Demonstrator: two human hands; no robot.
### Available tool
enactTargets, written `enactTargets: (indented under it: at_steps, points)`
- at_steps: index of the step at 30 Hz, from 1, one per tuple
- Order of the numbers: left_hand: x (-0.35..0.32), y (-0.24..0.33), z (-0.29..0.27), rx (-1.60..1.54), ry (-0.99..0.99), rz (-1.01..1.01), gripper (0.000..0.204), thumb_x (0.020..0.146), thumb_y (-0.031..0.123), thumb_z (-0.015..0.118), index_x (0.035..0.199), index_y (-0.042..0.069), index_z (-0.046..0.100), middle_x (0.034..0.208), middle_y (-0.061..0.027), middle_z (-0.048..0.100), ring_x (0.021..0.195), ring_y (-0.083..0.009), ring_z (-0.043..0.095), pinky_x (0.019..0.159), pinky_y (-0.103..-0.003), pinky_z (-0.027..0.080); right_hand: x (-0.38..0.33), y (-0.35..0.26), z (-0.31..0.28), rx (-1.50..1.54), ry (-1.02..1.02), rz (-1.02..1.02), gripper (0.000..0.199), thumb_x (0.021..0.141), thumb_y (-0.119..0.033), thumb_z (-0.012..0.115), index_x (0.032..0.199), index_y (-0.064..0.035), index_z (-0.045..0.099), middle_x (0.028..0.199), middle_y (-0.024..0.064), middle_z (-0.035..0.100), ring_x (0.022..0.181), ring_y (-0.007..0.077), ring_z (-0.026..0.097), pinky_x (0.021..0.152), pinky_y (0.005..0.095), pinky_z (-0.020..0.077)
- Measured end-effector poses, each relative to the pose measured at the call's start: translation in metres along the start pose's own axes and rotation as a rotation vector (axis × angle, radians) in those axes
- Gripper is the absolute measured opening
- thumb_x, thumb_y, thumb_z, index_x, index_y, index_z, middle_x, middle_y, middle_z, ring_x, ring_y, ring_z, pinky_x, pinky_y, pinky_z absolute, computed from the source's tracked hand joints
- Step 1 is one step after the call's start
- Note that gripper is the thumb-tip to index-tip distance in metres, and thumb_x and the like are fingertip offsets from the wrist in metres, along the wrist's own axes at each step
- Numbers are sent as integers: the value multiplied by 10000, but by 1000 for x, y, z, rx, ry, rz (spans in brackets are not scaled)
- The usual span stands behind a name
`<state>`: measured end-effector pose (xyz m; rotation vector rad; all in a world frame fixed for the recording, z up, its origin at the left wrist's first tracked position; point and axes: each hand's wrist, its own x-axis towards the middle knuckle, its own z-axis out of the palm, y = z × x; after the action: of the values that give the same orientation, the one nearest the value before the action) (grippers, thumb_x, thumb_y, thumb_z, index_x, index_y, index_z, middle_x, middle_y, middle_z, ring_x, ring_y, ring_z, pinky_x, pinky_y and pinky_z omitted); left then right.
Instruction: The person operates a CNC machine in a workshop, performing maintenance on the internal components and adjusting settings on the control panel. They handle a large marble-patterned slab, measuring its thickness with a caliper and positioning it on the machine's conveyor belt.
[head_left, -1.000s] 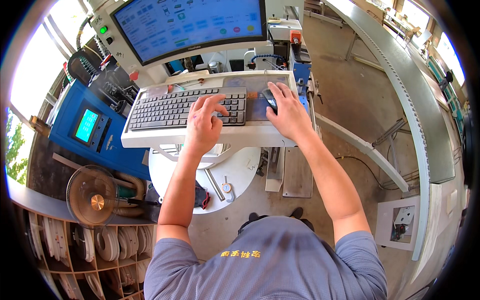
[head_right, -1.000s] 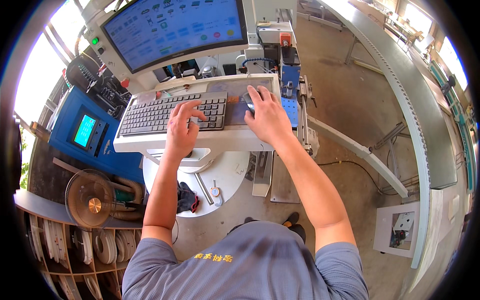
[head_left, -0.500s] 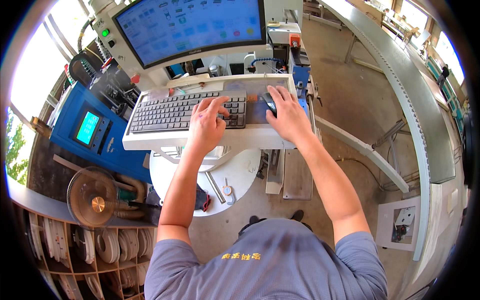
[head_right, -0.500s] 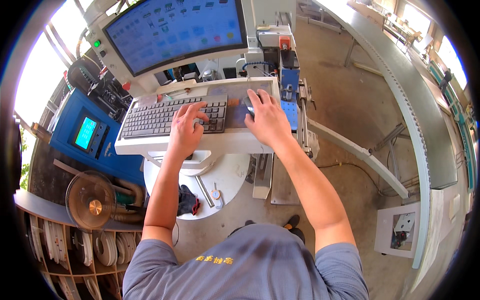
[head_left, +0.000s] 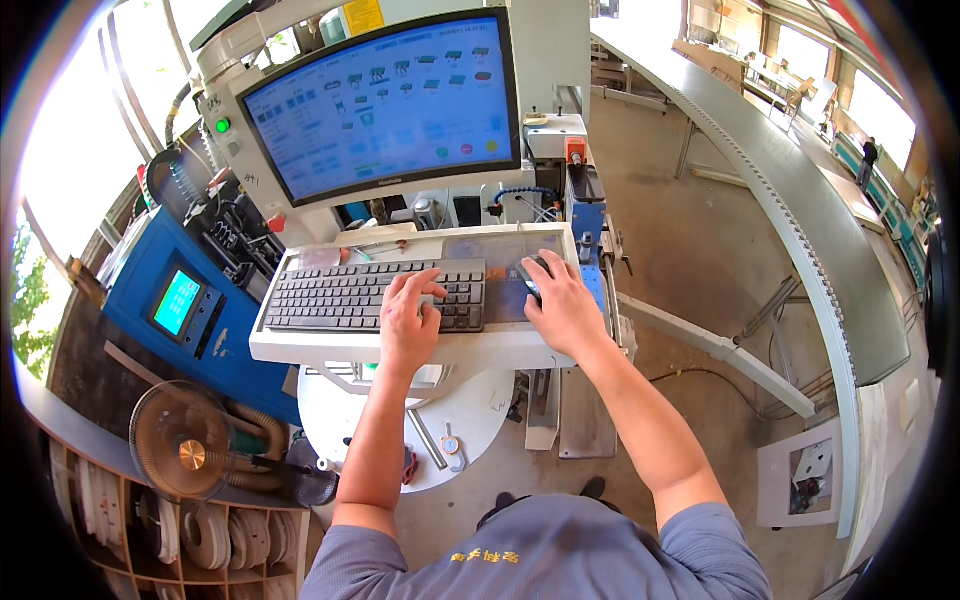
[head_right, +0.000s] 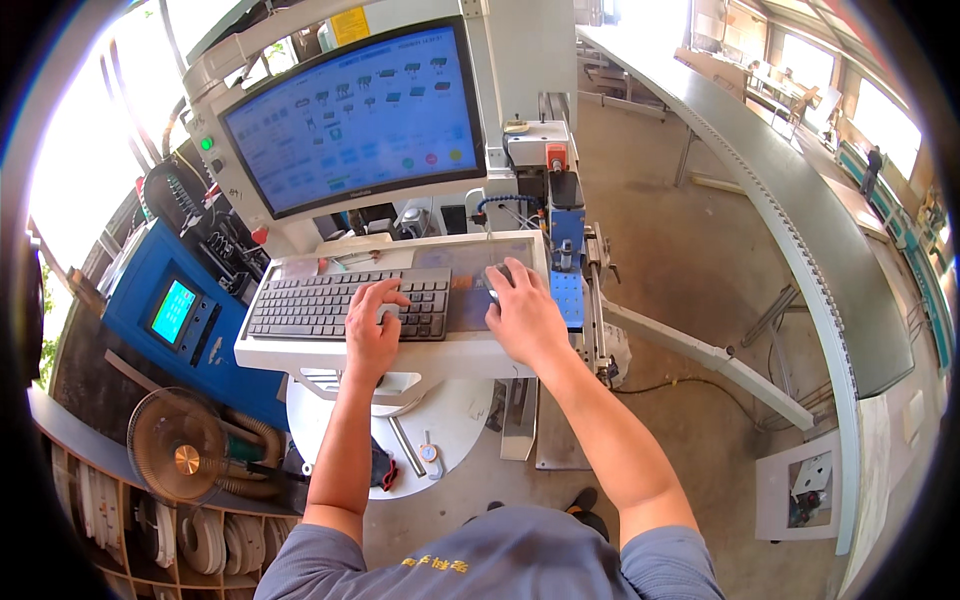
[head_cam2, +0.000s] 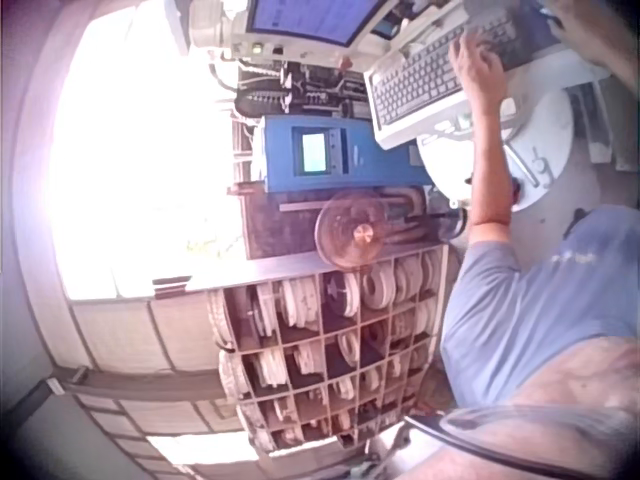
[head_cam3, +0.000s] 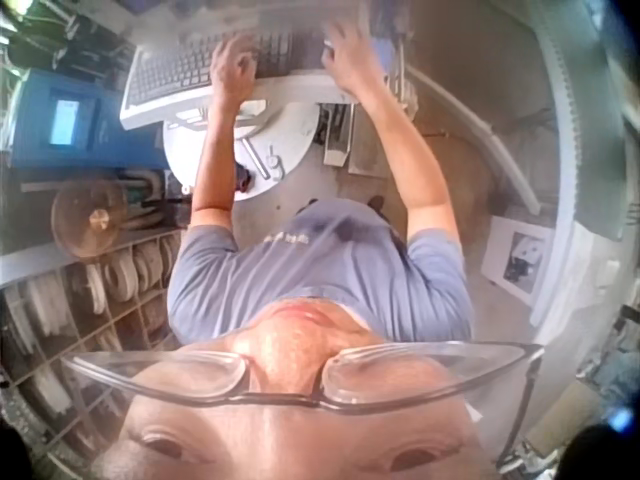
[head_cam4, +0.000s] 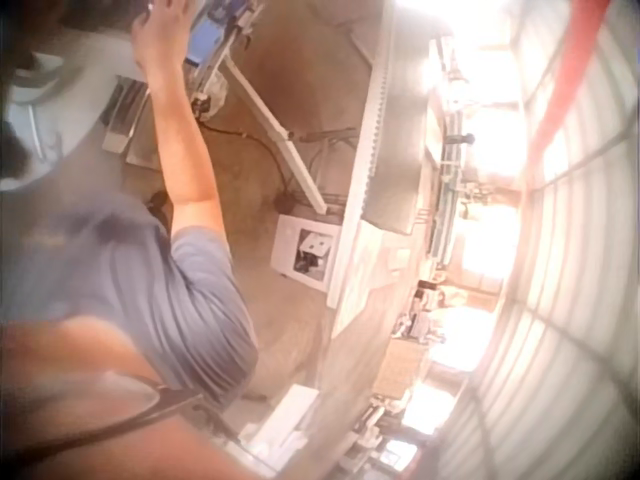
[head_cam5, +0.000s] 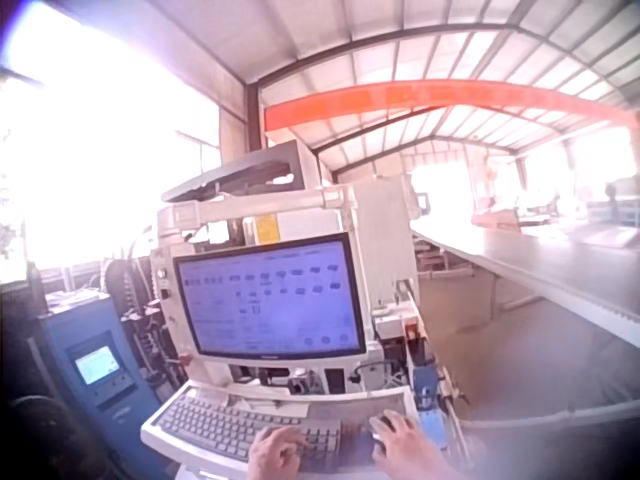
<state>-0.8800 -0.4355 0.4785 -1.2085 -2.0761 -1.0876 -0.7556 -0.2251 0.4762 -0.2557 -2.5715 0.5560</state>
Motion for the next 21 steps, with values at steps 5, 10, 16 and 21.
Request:
enactTargets:
  at_steps: [5, 10, 16, 21]
  points:
    - [1, 0, -2, -32, 55, -7, 488, 664, -91, 463, 1115, 50, 580, 875, -44, 673, 935, -278, 578, 883, -390, 452, 2, -1, -1, 8, 9, -4, 442, 862, -125, 555, 1295, -48, 506, 1387, 192, 412, 1281, 356, 413, 1037, 419, 413]
    - [-1, 0, -1, -94, 97, -70, 491, 662, -100, 445, 1110, 46, 583, 860, -53, 673, 904, -278, 587, 854, -385, 466, 1, 0, -1, 10, 7, -3, 437, 864, -121, 550, 1293, -48, 511, 1393, 196, 406, 1288, 359, 406, 1044, 421, 406]
    - [-1, 0, -1, -128, 100, -97, 500, 653, -108, 438, 1108, 41, 585, 842, -63, 672, 891, -282, 600, 850, -385, 471, 1, -1, -2, 22, -25, -7, 439, 867, -126, 548, 1300, -65, 515, 1406, 196, 397, 1307, 353, 391, 1049, 422, 402]
    - [-2, 1, -3, -134, 99, -113, 501, 650, -111, 437, 1104, 38, 588, 837, -62, 672, 896, -281, 603, 852, -380, 472, 1, -2, -2, 9, -21, -17, 436, 868, -130, 549, 1299, -68, 520, 1405, 191, 400, 1311, 347, 390, 1044, 420, 409]
